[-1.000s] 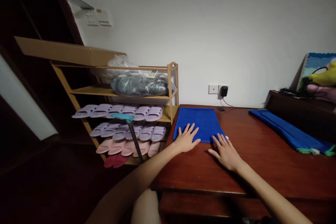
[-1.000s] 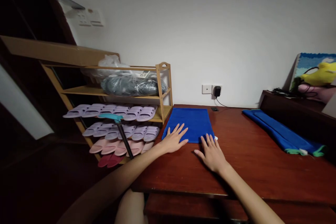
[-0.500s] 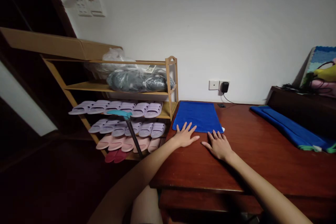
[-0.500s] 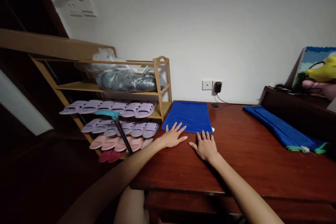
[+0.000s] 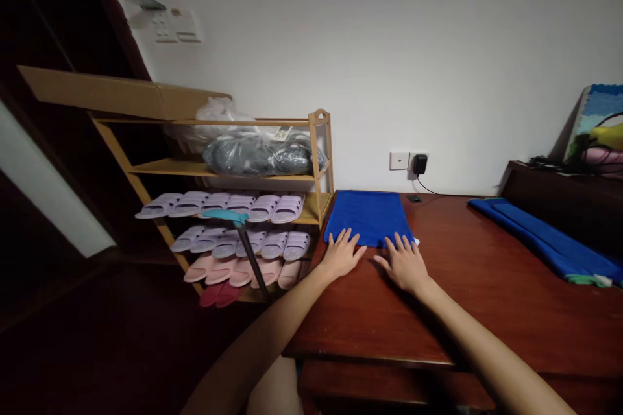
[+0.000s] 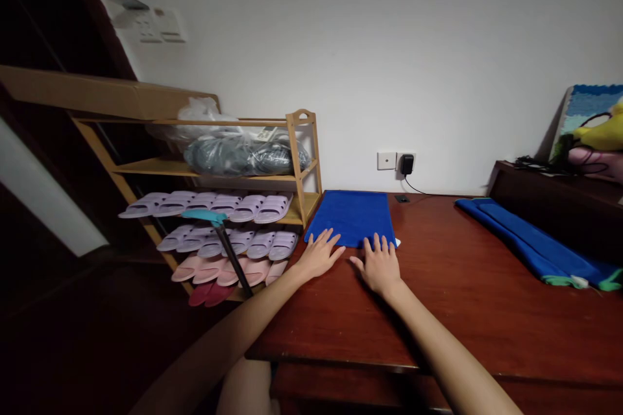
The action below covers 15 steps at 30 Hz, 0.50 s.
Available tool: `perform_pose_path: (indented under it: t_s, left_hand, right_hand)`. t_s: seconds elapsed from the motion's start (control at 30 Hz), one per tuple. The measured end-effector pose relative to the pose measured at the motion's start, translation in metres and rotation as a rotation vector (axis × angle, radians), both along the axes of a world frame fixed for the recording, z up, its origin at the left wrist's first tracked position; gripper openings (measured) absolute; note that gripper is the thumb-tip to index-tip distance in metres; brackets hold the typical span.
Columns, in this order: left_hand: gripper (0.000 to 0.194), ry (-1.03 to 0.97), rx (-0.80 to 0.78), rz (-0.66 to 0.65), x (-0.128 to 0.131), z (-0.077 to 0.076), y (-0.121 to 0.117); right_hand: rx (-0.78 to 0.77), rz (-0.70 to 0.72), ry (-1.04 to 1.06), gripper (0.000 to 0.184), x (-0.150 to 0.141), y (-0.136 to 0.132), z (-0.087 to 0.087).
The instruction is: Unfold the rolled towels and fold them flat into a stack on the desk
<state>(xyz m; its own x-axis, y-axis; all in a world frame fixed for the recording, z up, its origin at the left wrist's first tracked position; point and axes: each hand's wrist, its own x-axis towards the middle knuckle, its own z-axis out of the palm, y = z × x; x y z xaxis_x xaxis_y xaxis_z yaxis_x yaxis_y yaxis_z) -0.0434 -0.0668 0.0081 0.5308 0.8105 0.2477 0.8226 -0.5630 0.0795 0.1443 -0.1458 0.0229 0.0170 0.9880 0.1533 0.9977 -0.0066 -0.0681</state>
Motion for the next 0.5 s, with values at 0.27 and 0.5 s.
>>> perform_pose_path:
  t_s: [0.27,0.5]
  left_hand:
    - [0.074,0.061,-0.134,0.098,0.0,0.001,0.002]
    - [0.075,0.028,-0.137,0.082,-0.001,-0.002,0.006]
  right_hand:
    - [-0.08,-0.023,0.071,0.083,0.029,0.016,-0.016]
    - [0.037,-0.279,0.007,0.069,0.147,-0.011,0.001]
